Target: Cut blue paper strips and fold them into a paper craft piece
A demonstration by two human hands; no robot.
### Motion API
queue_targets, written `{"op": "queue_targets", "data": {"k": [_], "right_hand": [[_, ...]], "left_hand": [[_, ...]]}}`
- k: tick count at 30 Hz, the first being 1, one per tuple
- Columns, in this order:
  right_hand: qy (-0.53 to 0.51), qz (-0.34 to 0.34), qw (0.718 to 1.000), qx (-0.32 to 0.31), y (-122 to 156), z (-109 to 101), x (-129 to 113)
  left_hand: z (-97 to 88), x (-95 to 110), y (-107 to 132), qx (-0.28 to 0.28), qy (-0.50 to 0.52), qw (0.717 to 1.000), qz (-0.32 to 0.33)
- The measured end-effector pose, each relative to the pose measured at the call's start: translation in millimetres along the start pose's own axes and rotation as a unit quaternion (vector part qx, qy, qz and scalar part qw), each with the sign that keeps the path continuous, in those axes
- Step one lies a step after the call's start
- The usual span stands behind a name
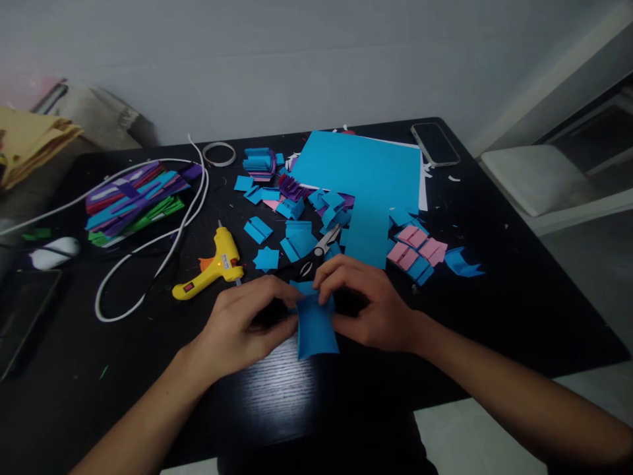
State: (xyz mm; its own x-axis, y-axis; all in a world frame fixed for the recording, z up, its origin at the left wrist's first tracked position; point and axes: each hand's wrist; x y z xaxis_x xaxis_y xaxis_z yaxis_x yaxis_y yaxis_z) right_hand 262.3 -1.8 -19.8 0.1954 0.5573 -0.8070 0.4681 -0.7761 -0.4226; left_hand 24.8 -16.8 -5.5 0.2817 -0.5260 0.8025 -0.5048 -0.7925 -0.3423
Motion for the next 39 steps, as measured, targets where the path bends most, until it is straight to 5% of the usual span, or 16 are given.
{"op": "queue_targets", "data": {"k": [6,26,39], "right_hand": [[0.024,-0.010,0.999,0.027,1.4,1.4,1.9],[0.078,-0.062,0.994,-0.051,9.3,7.4,1.8],[0.092,-0.073,0.992,-0.048,8.9,8.1,3.7]], "left_hand": [[-6.3,2.9,-1.3,-0.031,0.054,0.998,-0.027],[-6.0,7.5,-12.3,-0.077,0.180,0.955,-0.224],[-8.7,4.3,-12.3,-0.105,0.198,0.943,-0.248]]}}
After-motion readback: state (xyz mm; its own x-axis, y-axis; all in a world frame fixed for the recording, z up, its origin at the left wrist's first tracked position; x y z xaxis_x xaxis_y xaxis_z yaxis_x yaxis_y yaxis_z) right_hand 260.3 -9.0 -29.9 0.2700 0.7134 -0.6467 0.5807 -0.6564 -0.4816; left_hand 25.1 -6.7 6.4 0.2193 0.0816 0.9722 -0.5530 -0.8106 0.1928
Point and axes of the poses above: each hand's wrist, its own y-axis away from the middle knuckle, its own z-axis out of the palm, x = y × z, and after that the axes turned 10 degrees about y, right-handed
